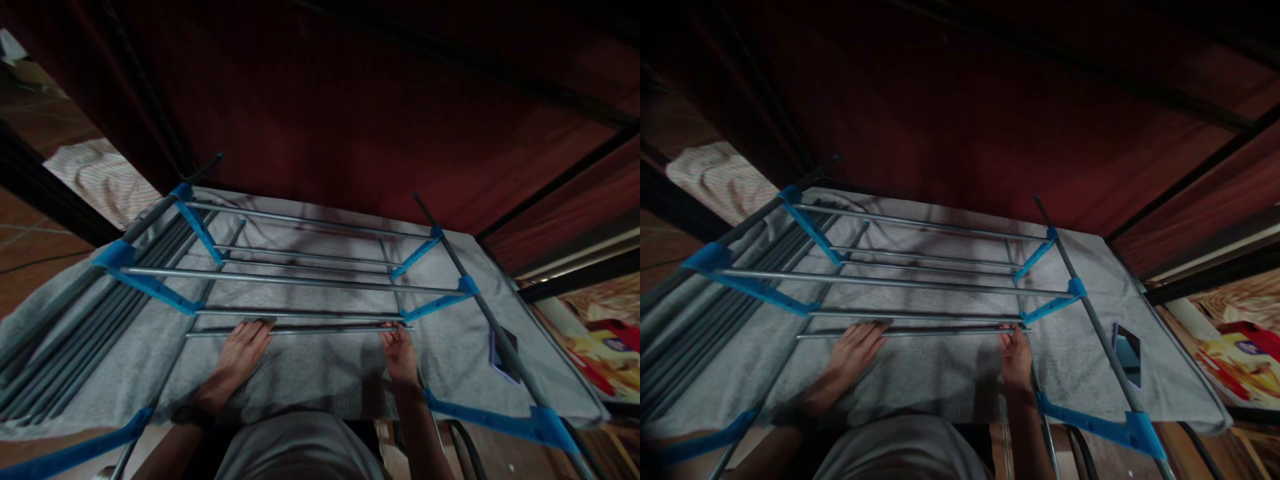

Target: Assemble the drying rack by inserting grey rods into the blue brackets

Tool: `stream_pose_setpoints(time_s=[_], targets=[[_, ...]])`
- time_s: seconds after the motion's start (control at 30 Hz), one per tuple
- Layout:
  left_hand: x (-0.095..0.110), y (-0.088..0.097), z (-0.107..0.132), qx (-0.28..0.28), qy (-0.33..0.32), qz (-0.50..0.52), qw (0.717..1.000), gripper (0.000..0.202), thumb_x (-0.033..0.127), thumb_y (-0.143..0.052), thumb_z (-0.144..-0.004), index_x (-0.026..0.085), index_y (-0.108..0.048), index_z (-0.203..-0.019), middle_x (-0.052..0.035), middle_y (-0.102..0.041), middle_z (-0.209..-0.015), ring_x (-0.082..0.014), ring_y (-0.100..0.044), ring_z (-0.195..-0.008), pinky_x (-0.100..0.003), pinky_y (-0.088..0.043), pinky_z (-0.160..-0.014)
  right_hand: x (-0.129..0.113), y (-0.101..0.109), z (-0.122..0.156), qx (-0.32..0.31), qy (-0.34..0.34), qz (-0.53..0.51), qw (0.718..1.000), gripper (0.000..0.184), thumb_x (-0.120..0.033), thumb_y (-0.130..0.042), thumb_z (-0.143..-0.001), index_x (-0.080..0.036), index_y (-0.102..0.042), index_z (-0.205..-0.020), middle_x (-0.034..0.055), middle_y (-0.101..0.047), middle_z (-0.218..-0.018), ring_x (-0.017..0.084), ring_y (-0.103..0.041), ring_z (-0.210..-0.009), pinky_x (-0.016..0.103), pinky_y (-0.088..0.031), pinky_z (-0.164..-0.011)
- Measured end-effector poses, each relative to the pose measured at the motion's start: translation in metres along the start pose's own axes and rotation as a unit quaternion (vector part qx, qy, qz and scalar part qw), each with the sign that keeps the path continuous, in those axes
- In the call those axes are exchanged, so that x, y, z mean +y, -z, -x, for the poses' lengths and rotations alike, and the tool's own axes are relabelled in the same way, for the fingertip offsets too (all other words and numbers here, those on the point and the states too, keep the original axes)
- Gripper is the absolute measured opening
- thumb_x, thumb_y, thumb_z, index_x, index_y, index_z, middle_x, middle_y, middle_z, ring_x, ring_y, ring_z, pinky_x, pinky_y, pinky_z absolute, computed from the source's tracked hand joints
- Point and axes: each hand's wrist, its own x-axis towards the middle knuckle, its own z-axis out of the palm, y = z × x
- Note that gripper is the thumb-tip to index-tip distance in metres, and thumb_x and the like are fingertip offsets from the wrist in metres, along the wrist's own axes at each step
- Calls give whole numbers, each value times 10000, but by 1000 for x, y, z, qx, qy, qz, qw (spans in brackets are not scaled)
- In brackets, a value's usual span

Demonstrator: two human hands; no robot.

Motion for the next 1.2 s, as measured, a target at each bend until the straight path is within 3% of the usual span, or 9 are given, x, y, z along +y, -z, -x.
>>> stream_pose_setpoints(time_s=[0.17,0.33,0.47,0.7,1.0,1.2], targets=[[-6,0,5,9,11,1,1000,282,282,-430,-1015,202,-686,-1101,-74,-720,-947,-229,-663,-902,-389,-472,-889,-3,3,-4,5,-2,-8,1000,208,-323,-753,-721,-229,-642,-870,-33,-741,-828,142,-728,-823,277,-599,-815],[-7,7,9,14,11,9,1000,277,321,-429,-1017,218,-685,-994,-58,-707,-885,-225,-658,-846,-384,-487,-844,-3,6,-10,6,12,-11,1000,266,-427,-756,-718,-237,-630,-855,-30,-736,-816,156,-727,-814,299,-602,-800],[-7,9,10,7,8,21,1000,246,340,-469,-1001,231,-688,-1018,-59,-713,-917,-227,-663,-871,-389,-493,-848,0,6,-13,2,19,-2,1000,278,-486,-770,-738,-269,-629,-840,-20,-730,-791,174,-723,-794,307,-607,-768],[-8,9,8,10,6,-3,1000,270,288,-438,-1010,216,-670,-1129,-68,-729,-993,-230,-666,-908,-381,-482,-845,-1,6,-11,-4,11,-1,1000,237,-450,-755,-760,-275,-612,-831,-32,-737,-792,164,-724,-790,299,-603,-775],[-9,13,11,40,33,-1,999,258,304,-437,-1006,201,-668,-951,-54,-699,-845,-215,-652,-808,-357,-468,-802,-6,-2,-8,4,3,-33,999,234,-407,-756,-737,-243,-616,-827,-41,-728,-784,147,-723,-779,279,-599,-778],[-10,16,13,39,15,14,999,200,293,-481,-999,204,-659,-978,-46,-706,-862,-213,-652,-825,-363,-466,-817,-11,-8,-5,-2,3,-47,999,233,-434,-765,-755,-259,-620,-805,-44,-699,-748,142,-697,-754,264,-592,-751]])
